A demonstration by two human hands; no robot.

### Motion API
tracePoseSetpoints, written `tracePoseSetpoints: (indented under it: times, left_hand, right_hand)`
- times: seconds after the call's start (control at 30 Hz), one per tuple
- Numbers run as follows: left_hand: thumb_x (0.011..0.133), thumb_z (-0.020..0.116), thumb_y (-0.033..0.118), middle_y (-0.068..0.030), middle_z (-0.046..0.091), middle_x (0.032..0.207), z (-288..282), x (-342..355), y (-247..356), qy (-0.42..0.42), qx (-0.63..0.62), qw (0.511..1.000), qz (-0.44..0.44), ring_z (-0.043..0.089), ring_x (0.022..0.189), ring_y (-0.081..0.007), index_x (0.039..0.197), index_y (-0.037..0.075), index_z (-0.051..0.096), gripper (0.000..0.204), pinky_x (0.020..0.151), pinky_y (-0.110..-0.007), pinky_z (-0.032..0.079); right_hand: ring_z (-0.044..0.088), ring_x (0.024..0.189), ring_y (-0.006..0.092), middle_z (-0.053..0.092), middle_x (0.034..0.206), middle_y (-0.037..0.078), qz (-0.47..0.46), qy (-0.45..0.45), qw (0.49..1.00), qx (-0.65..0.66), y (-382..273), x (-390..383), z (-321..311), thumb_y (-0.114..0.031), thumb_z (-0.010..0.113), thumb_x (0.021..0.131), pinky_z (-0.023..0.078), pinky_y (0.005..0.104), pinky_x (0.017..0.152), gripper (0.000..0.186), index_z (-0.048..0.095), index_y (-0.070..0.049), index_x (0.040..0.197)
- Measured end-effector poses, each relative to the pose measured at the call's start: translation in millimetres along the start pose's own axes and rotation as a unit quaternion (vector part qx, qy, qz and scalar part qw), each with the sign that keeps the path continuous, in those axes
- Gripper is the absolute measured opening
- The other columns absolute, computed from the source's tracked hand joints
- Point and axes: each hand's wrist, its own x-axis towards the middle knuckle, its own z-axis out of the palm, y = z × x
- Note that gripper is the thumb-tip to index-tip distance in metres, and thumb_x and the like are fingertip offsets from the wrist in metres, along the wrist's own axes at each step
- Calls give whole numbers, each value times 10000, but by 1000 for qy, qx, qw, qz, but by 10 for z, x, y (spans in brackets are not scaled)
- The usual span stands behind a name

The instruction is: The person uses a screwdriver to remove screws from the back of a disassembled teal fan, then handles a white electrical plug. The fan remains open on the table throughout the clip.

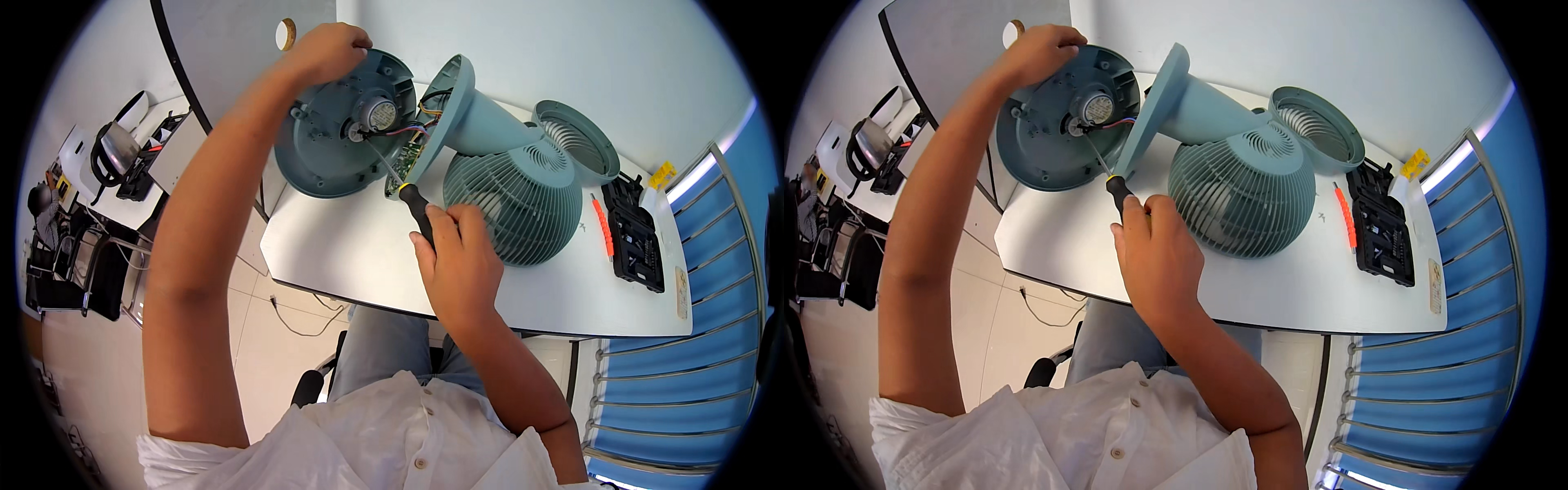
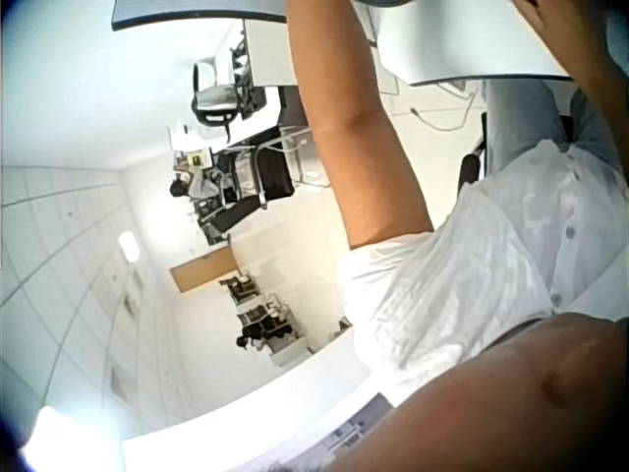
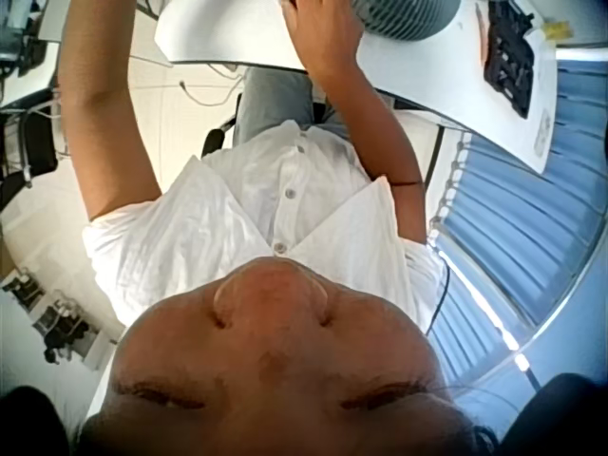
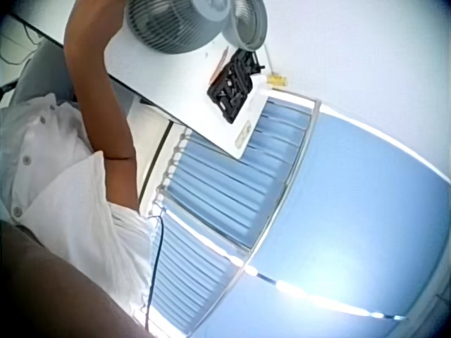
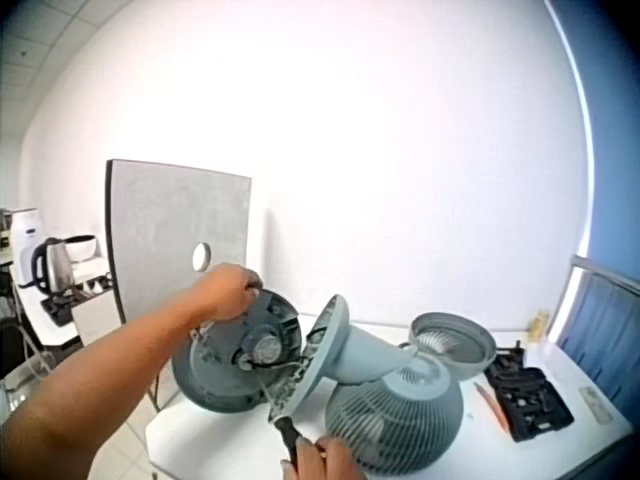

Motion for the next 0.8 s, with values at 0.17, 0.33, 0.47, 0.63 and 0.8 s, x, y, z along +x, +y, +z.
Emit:
tracePoseSetpoints:
  times: [0.17, 0.33, 0.47, 0.63, 0.8]
  left_hand:
    - [843, 546, 190, -138, 612, 1114, 118, 40, -331, -19, -183, 981, 66, 590, 1013, -248, 1164, 45, 560, 353, 899, -335, 445]
    - [865, 507, 122, -92, 598, 1101, 101, -4, -237, -23, -162, 985, 47, 574, 989, -185, 1206, 80, 534, 345, 903, -317, 454]
    - [873, 502, 158, -101, 597, 1102, 40, -69, -140, -66, -166, 984, -15, 584, 973, -197, 1250, 131, 498, 378, 891, -327, 465]
    - [892, 491, 201, -116, 591, 1125, 32, -69, -28, -90, -120, 989, -5, 608, 971, -226, 1271, 146, 479, 383, 891, -336, 479]
    - [840, 577, 232, -168, 596, 1138, 54, -23, -108, -92, -143, 985, -13, 592, 1015, -292, 1253, 117, 509, 433, 890, -383, 460]
  right_hand:
    - [556, 618, 201, 482, 887, 47, 8, 6, 1000, -5, 61, -7, 104, -200, 748, 720, 463, 289, 512, 382, 562, -73, 1030]
    - [587, 707, 264, 466, 950, 87, 73, -45, 993, 85, 17, 58, 33, -106, 739, 702, 489, 345, 570, 413, 507, -68, 1042]
    - [585, 787, 319, 437, 1026, 131, 84, -91, 986, 114, 44, -9, 21, 29, 694, 649, 501, 384, 645, 443, 485, -44, 1033]
    - [595, 794, 267, 476, 1006, 105, 49, -27, 994, 94, 28, -59, -42, 33, 712, 627, 508, 332, 642, 439, 546, -36, 1028]
    - [596, 696, 171, 552, 844, 49, -2, 55, 998, 25, 119, -84, 61, -149, 760, 700, 475, 265, 535, 398, 595, -75, 1054]
